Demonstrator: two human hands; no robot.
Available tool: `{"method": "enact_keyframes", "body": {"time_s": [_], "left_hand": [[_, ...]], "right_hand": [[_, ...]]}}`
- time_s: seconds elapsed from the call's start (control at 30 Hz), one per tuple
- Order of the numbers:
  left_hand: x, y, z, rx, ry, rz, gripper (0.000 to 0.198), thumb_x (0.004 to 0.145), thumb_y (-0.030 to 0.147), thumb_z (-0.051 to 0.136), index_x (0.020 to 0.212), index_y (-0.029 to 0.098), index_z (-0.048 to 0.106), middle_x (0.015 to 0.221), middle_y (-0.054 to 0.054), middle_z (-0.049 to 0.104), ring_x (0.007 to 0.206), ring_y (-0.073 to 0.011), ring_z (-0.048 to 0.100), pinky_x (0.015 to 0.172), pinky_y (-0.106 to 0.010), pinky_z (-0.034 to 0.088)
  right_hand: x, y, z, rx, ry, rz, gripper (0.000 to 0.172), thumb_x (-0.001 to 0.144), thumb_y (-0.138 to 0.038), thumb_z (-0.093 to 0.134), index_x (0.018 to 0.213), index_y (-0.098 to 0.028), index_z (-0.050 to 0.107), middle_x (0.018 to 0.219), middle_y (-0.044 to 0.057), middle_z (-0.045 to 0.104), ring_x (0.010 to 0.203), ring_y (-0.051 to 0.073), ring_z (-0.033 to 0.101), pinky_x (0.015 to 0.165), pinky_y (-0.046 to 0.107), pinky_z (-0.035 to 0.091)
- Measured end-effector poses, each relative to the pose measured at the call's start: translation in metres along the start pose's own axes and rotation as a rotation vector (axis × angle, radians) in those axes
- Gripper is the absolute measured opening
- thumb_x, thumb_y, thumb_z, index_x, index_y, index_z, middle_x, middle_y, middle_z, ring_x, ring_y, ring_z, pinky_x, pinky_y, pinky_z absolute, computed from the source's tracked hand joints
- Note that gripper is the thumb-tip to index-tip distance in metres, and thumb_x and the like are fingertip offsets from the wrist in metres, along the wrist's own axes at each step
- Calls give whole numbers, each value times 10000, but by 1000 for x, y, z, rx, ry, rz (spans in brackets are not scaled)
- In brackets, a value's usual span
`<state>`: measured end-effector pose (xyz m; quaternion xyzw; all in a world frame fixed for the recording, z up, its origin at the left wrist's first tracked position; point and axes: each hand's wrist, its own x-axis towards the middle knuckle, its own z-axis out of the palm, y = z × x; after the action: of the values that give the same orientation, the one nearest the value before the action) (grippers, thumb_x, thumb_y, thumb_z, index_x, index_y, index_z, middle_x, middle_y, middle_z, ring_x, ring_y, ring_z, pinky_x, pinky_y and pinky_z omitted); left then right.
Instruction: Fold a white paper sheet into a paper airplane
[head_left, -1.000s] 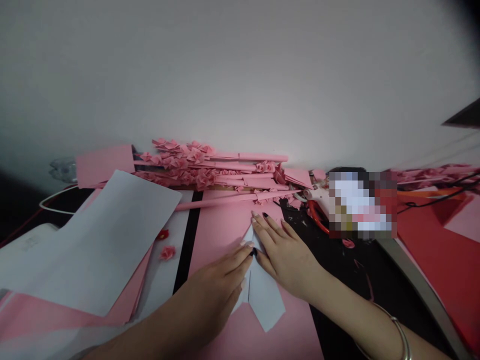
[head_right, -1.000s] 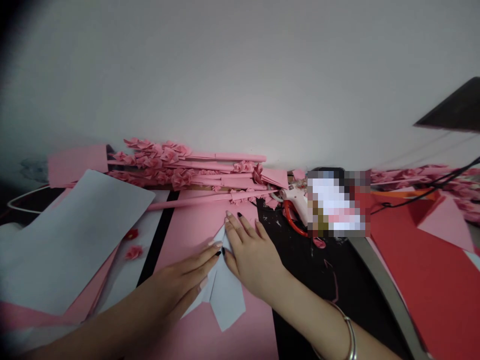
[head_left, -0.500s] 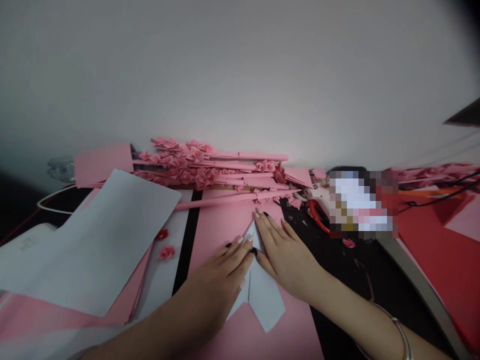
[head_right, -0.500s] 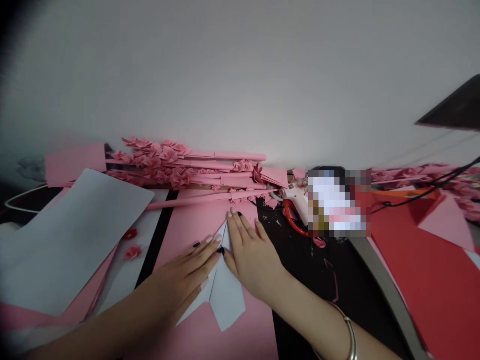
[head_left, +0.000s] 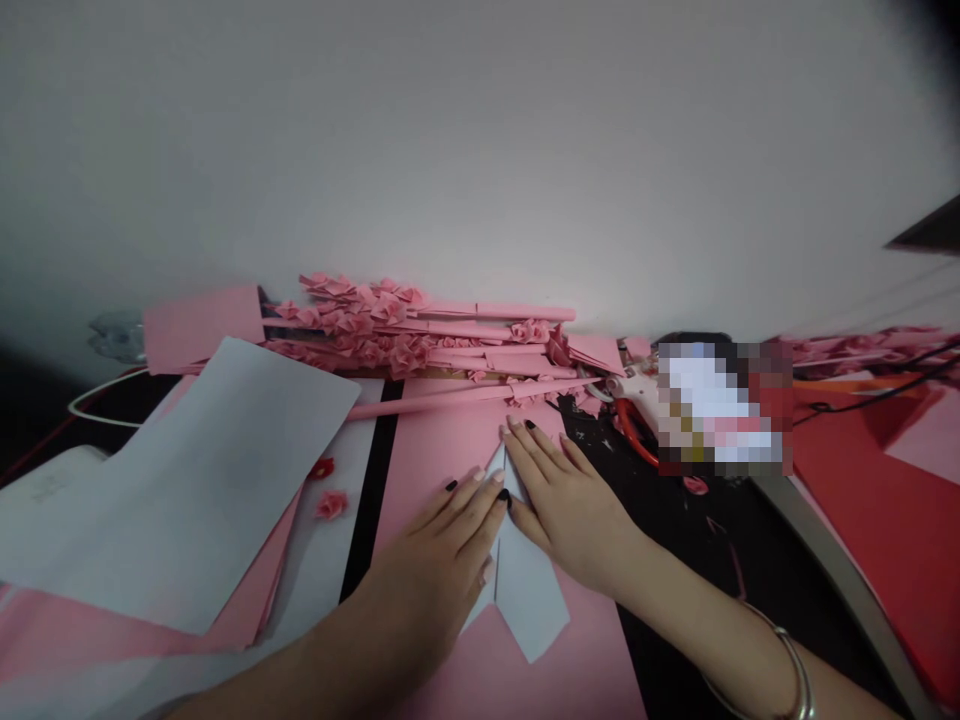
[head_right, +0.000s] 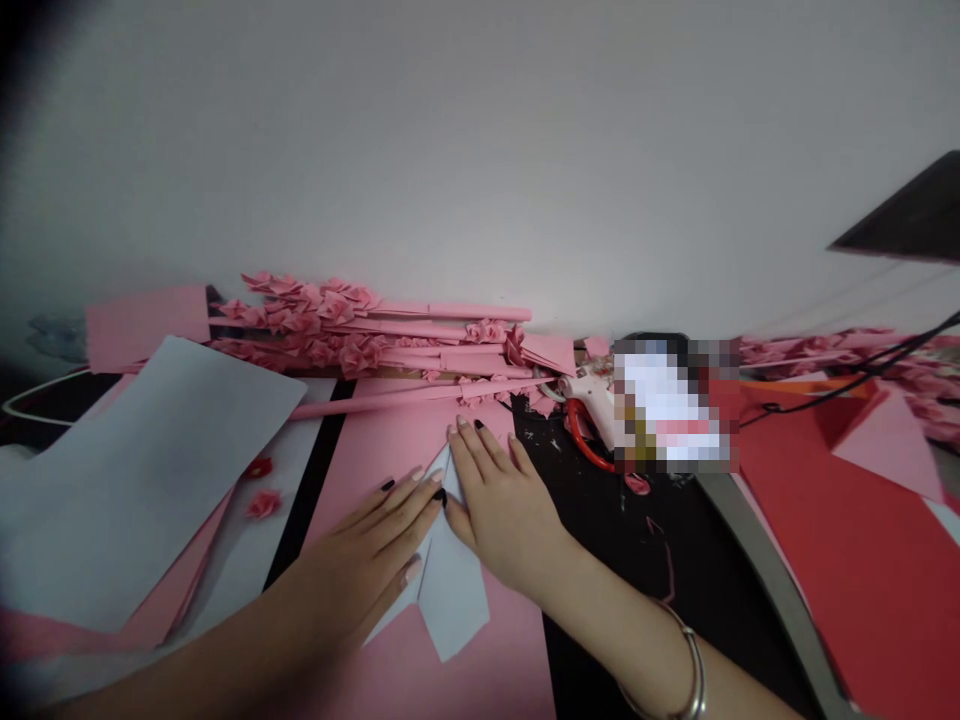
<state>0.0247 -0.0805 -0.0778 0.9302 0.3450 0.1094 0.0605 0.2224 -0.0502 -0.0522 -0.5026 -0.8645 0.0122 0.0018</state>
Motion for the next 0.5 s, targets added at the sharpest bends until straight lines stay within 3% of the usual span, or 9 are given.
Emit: {"method": "enact_keyframes", "body": {"time_s": [0.13, 0.33, 0.5], "left_hand": [[1, 0, -1, -26, -4, -2, 485, 951, 224, 338, 1428, 162, 275, 1520, -100, 255, 1413, -222, 161, 1145, -376, 159], [1, 0, -1, -89, -17, -6, 519, 949, 217, 346, 1453, 177, 226, 1528, -95, 227, 1414, -221, 158, 1153, -383, 158], [3, 0, -10, -240, -55, -91, 569, 938, 203, 364, 1472, 181, 170, 1549, -93, 140, 1417, -234, 136, 1140, -421, 232]], "right_hand": [[1, 1, -1, 26, 10, 3, 573, 886, -272, 413, 1427, -100, 331, 1492, 124, 303, 1342, 281, 345, 1064, 521, 319], [1, 1, -2, 40, 21, 19, 604, 878, -275, 443, 1413, -25, 314, 1478, 189, 309, 1342, 291, 343, 1070, 520, 310], [1, 1, -2, 41, 21, 6, 530, 893, -278, 430, 1374, -58, 383, 1486, 191, 295, 1341, 294, 343, 1064, 526, 314]]}}
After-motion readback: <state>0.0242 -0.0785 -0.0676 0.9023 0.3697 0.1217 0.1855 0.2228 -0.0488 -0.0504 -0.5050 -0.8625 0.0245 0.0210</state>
